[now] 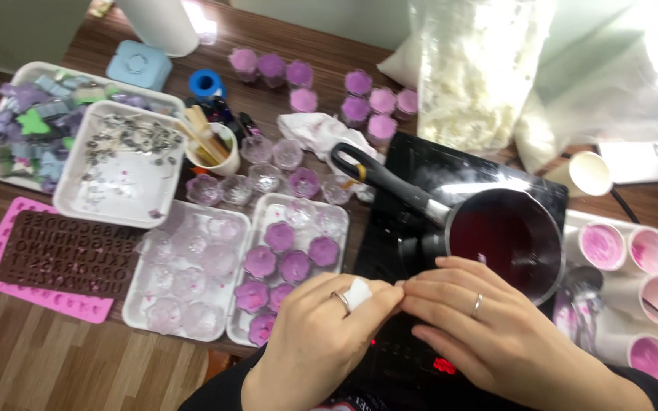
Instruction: The person stirs dark red melted wax in a pot on a hot plate, then uses scissors to cut pieces of hardened purple wax into the pot while stirring. They also handle a flower-shaped silicone mold and dip a wick stick into the melted wax.
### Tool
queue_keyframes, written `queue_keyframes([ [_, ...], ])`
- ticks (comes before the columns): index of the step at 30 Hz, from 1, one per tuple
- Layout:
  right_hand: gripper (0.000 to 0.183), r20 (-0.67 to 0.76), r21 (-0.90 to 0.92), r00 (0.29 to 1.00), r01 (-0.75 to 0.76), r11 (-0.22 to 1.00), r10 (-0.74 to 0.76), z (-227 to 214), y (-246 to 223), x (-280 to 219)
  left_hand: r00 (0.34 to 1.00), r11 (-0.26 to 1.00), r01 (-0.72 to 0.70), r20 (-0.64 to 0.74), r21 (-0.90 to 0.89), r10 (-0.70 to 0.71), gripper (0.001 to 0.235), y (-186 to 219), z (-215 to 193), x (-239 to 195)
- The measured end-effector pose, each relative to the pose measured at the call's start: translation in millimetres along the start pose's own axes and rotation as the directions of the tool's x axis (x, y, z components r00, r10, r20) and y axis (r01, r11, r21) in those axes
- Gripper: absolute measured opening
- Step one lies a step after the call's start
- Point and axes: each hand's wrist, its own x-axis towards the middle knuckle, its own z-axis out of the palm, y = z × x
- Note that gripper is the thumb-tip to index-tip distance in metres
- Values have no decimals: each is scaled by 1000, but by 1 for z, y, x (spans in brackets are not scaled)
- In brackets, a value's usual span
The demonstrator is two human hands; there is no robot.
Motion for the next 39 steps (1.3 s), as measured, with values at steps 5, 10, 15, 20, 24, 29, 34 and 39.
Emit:
queue_keyframes([
  [5,35,70,44,996,44,998,-47,8,3,28,997,998,59,-46,25,-58,17,-21,-18,-4],
  [10,32,104,72,992,68,995,-75,8,8,65,996,997,74,-43,31,-72,18,-46,-37,0],
  [15,33,175,53,983,53,997,-62,-2,35,108,991,987,137,-19,82,-136,33,-80,-51,15],
  [20,29,184,10,983,-1,1000,-1,6,76,157,969,967,247,-17,66,-246,39,-126,-43,30],
  [24,31,224,-101,974,-2,995,25,23,116,198,846,851,522,87,67,-526,53,-163,-34,50],
  [29,36,381,-174,905,-131,976,189,57,163,243,792,795,605,74,33,-606,65,-211,-6,62],
  [34,60,456,-355,749,-342,870,480,79,194,265,791,790,610,89,-58,-605,75,-244,11,77],
  [39,57,384,-335,741,-444,831,551,109,231,262,793,788,606,6,-108,-609,88,-283,48,79],
])
